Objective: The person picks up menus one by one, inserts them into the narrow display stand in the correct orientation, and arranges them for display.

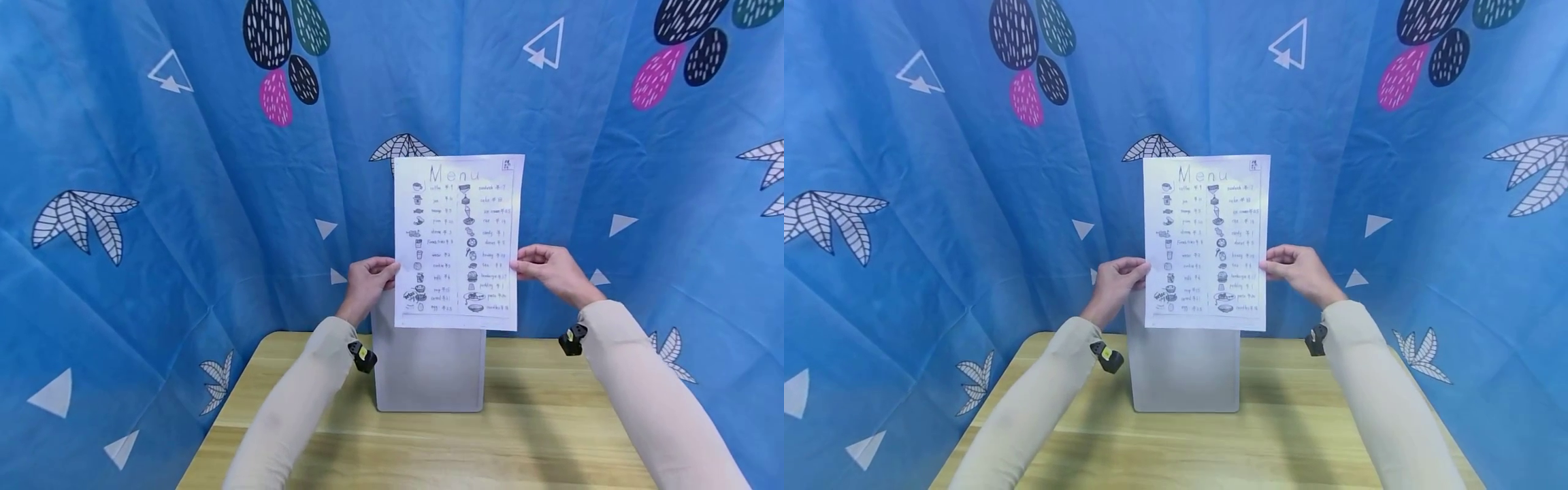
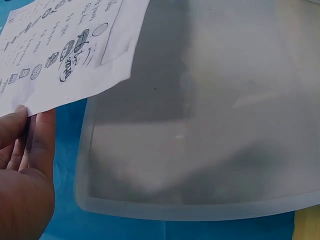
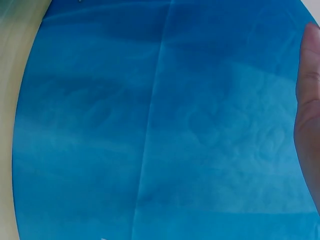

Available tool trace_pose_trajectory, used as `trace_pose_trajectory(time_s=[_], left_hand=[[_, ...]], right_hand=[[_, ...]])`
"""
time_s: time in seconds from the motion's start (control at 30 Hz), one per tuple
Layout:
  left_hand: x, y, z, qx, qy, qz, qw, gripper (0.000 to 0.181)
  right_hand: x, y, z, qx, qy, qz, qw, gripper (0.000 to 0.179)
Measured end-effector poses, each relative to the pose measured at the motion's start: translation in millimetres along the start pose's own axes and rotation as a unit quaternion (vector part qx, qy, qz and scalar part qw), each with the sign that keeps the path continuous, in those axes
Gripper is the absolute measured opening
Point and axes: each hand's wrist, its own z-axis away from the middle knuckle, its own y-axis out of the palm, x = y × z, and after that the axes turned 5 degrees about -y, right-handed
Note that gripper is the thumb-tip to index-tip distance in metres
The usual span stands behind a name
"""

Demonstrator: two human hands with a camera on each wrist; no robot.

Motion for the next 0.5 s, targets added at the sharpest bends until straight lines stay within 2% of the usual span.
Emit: trace_pose_trajectory(time_s=[0.5], left_hand=[[-13.4, -19.3, -21.2, 0.004, 0.021, 0.012, 0.9997, 0.022]], right_hand=[[17, 6, -25.5, -0.018, -0.019, -0.004, 0.9997, 0.044]])
